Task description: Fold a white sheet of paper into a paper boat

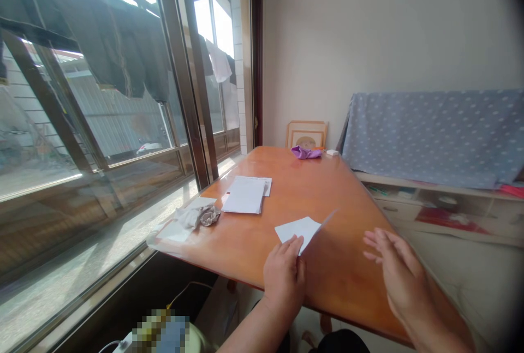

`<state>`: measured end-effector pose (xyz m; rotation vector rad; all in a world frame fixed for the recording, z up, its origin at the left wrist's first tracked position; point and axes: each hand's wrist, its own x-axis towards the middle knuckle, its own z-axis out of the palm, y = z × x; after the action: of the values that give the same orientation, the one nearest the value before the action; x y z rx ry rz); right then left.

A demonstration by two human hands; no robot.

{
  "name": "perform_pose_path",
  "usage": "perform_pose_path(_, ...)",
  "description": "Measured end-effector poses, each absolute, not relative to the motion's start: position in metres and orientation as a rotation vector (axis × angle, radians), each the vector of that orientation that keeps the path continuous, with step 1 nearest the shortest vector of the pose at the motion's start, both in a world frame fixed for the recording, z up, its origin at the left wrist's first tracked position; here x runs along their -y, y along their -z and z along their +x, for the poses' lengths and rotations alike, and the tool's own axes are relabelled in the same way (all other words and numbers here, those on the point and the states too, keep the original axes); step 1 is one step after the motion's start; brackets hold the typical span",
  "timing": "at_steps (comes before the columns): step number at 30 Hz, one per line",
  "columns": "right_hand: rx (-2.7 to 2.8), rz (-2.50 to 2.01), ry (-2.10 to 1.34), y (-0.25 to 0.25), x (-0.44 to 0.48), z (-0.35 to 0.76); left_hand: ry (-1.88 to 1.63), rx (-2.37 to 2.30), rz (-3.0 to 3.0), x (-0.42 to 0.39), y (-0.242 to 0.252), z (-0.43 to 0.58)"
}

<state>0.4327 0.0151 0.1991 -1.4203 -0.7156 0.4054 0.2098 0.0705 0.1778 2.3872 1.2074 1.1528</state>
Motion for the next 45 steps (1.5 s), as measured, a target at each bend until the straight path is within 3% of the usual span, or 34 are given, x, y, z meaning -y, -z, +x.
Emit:
perform_pose_path(4, 0.851, -1.358, -0.986, -0.216, -0.004, 0.391, -1.103, -1.183, 2.482, -0.075, -0.181, 0.220)
perform_pose_path(7, 0.982, -1.289, -1.141, -0.223, -0.007, 0.368, -0.941, -1.138, 2.568, -0.069, -0.188, 0.224)
perform_pose_path(15, 0.939, -1.376, -0.877, -0.195, -0.039, 0.393, -0.941, -1.050, 2.607, -0.061, -0.189, 0.225)
perform_pose_path(22, 1.423, -1.616, 0.152, -0.217, -0.034, 0.431, -0.912, -1.087, 2.607, -0.054, -0.200, 0.224)
perform_pose_path(25, 1.823, -1.592, 0.335, -0.205, -0.039, 0.437, -0.931, -1.136, 2.589, -0.054, -0.202, 0.224)
perform_pose_path(32, 2.120, -1.726, 0.341, -0.165, -0.043, 0.435, -0.938, -1.188, 2.541, -0.057, -0.201, 0.223)
perform_pose_path(39, 2.097, -1.696, 0.313, -0.164, -0.043, 0.437, -1.214, -1.315, 2.374, -0.061, -0.187, 0.228)
perform_pose_path(45, 2.089, -1.686, 0.315, -0.164, -0.042, 0.437, -1.099, -1.290, 2.289, -0.074, -0.188, 0.229)
